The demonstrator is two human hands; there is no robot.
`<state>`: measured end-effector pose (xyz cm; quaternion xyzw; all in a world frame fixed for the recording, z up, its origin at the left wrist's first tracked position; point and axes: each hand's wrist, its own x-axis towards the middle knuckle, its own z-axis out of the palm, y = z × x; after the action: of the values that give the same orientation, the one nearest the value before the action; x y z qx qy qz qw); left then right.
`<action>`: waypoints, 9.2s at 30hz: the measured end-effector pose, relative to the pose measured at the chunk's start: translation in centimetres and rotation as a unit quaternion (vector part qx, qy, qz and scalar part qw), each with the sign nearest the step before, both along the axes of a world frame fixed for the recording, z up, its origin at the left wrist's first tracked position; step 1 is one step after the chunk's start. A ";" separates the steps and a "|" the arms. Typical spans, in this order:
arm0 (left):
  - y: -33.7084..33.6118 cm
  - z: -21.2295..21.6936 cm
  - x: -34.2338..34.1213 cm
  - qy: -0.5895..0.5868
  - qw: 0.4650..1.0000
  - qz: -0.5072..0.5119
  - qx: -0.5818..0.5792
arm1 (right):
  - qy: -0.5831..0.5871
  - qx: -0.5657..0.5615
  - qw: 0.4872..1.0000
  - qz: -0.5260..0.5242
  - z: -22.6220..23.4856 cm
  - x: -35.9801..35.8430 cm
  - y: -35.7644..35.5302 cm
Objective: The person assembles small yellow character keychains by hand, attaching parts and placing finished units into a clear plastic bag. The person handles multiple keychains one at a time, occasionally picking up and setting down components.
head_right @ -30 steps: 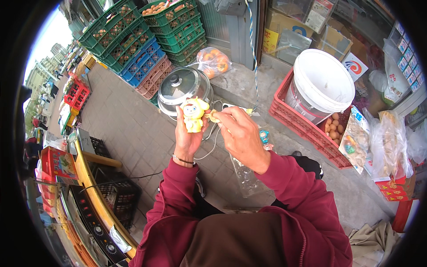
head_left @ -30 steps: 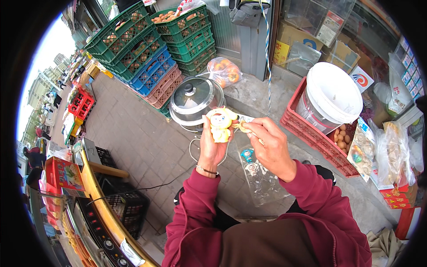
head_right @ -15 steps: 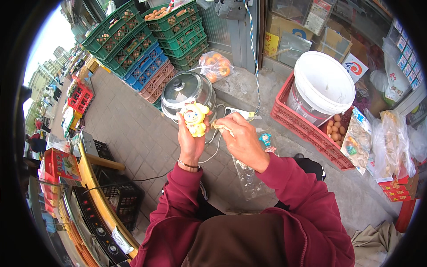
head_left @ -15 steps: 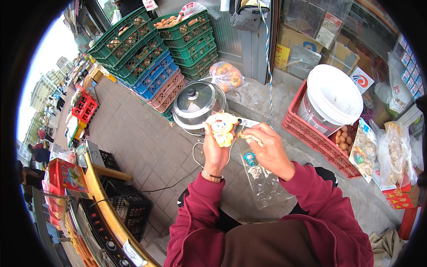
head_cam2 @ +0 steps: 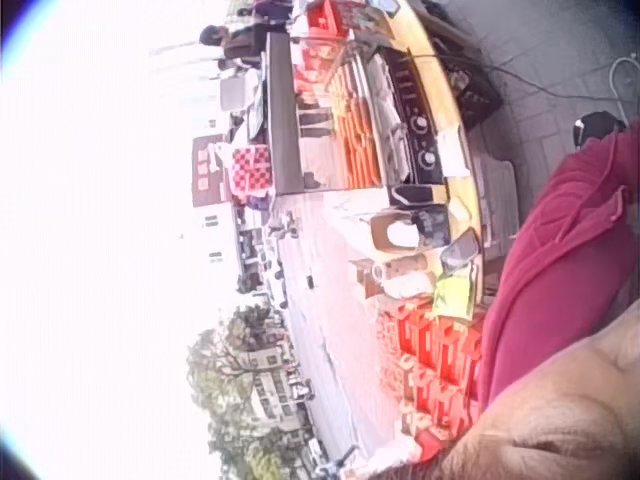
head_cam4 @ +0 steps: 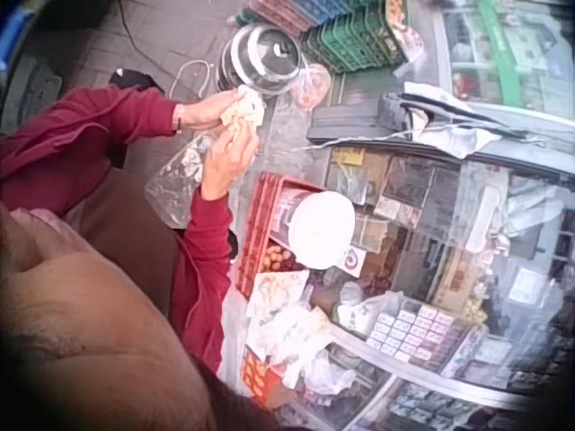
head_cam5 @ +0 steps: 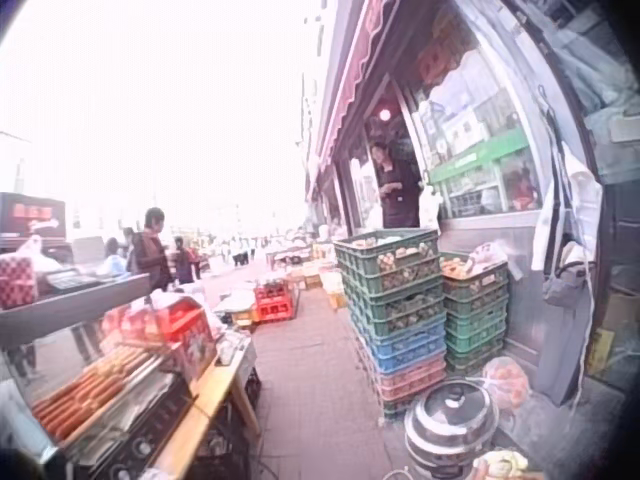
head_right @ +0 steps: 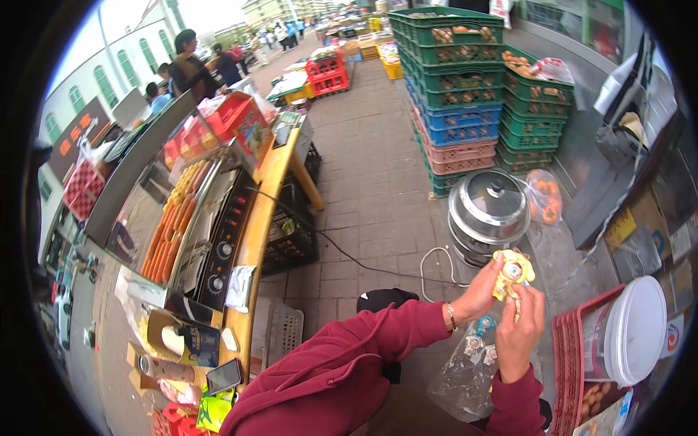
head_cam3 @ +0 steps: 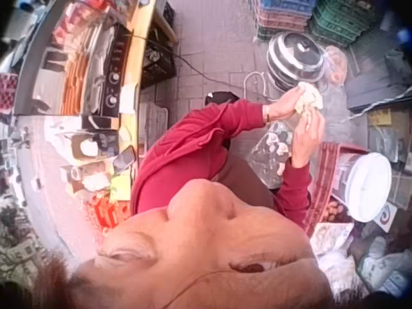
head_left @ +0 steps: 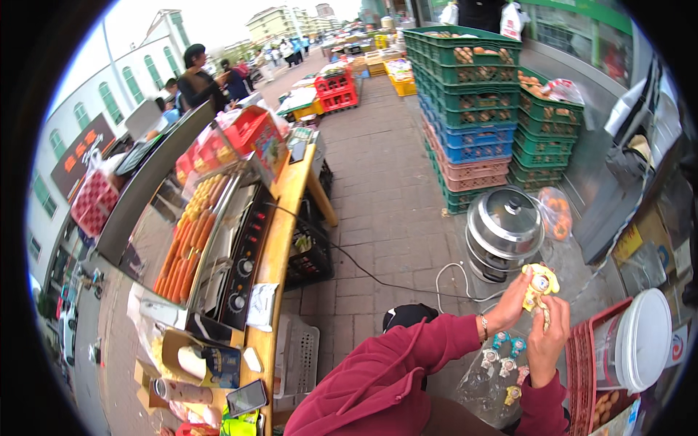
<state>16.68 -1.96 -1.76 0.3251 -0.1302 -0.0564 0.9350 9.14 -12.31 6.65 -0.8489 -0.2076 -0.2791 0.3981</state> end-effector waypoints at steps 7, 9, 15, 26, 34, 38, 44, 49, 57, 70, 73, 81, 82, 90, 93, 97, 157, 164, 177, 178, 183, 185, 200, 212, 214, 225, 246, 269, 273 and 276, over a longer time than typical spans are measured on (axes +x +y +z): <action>3.1 -1.2 -5.7 0.033 0.994 0.099 -0.042 | 0.088 -0.023 0.994 0.063 -0.3 -3.4 2.5; 3.9 -1.3 -7.4 0.054 0.990 0.114 -0.057 | 0.102 -0.019 0.993 0.060 -0.5 -5.1 3.2; 4.1 -1.5 -11.2 0.002 0.983 0.168 0.068 | 0.076 -0.020 0.996 0.030 -0.7 -9.4 3.6; 4.3 0.4 -14.5 0.001 0.995 0.102 -0.009 | 0.068 0.094 0.990 0.083 -0.5 -12.7 2.8; 3.8 3.0 -12.8 -0.011 0.988 0.105 0.111 | -0.046 0.063 0.997 0.017 0.8 -11.4 3.9; 2.9 4.0 -9.8 -0.015 0.997 0.060 0.042 | -0.103 0.065 0.992 -0.033 0.8 -8.1 3.5; 3.5 5.5 -5.3 0.053 0.998 0.006 0.018 | -0.089 -0.012 0.996 -0.015 0.1 -5.9 2.6; 5.4 6.3 -2.0 0.020 0.998 0.001 -0.057 | -0.019 0.053 0.998 -0.014 1.0 -3.5 1.4; 5.0 5.1 0.2 0.104 0.992 -0.060 -0.048 | -0.029 0.118 0.992 0.021 0.5 1.0 1.2; 2.0 2.7 1.2 0.150 0.983 -0.099 -0.044 | 0.025 -0.080 0.994 -0.074 -1.0 1.8 -1.5; 2.7 3.0 1.5 0.019 0.992 -0.101 -0.073 | 0.184 -0.075 0.977 -0.072 -1.8 2.5 -3.4; 6.4 4.0 0.8 0.045 0.983 -0.095 -0.150 | 0.275 0.161 0.948 0.010 -2.7 4.3 -5.5; 7.7 3.8 0.3 0.050 0.985 -0.077 -0.146 | 0.314 0.216 0.923 0.058 -3.3 4.9 -5.7; 21.2 3.6 -11.6 0.066 0.974 0.158 -0.148 | 0.547 0.422 0.707 0.154 -12.4 9.0 -9.8; 26.2 5.1 -16.8 0.012 0.957 0.271 -0.107 | 0.609 0.522 0.580 0.141 -16.3 11.1 -11.7; 29.5 8.0 -22.1 -0.035 0.898 0.428 -0.090 | 0.590 0.548 0.587 0.083 -20.6 12.7 -13.5; 28.6 28.5 -52.7 -0.371 0.479 0.785 0.132 | 0.520 0.509 0.686 0.025 -27.6 13.5 -25.9; 42.4 32.6 -64.8 0.082 0.581 0.728 0.354 | 0.527 0.519 0.672 0.032 -27.4 14.4 -24.2; 59.4 19.8 -70.5 0.377 0.578 0.600 0.406 | 0.500 0.492 0.712 0.013 -28.3 13.3 -27.7; 59.4 19.4 -71.1 0.359 0.602 0.606 0.376 | 0.495 0.485 0.721 0.007 -28.6 13.4 -27.8; 60.0 18.0 -74.0 0.271 0.635 0.684 0.236 | 0.517 0.475 0.712 -0.014 -30.0 14.1 -27.2; 60.5 17.9 -75.4 0.192 0.628 0.724 0.211 | 0.509 0.503 0.697 -0.045 -30.4 14.1 -26.6; 54.4 36.3 -72.3 -0.161 0.487 0.823 0.245 | 0.461 0.501 0.730 0.058 -19.0 8.1 -20.4; 33.6 42.5 -57.7 -0.267 0.762 0.532 0.253 | 0.361 0.407 0.753 0.371 -3.5 -1.9 -8.1; 31.8 41.7 -53.4 -0.238 0.807 0.497 0.212 | 0.357 0.375 0.750 0.411 0.5 -4.9 -5.9; 22.7 37.0 -35.2 -0.165 0.960 0.158 0.164 | 0.392 0.236 0.750 0.478 7.4 -10.6 -4.6; 50.9 39.6 -71.9 -0.156 0.362 0.886 0.244 | 0.576 0.425 0.629 0.304 -13.2 3.6 -13.5; 63.7 20.8 -70.2 0.332 0.545 0.630 0.443 | 0.599 0.391 0.667 0.208 -16.2 1.1 -14.3; 63.3 20.9 -70.4 0.335 0.572 0.604 0.443 | 0.607 0.393 0.664 0.191 -16.3 1.0 -14.3; 63.9 20.6 -71.6 0.378 0.535 0.616 0.438 | 0.615 0.396 0.659 0.175 -16.3 0.9 -14.5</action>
<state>-54.93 61.89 18.88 0.6421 0.5087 0.3657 0.4418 10.07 -26.83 -9.62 -0.5373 0.0702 0.3253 0.7750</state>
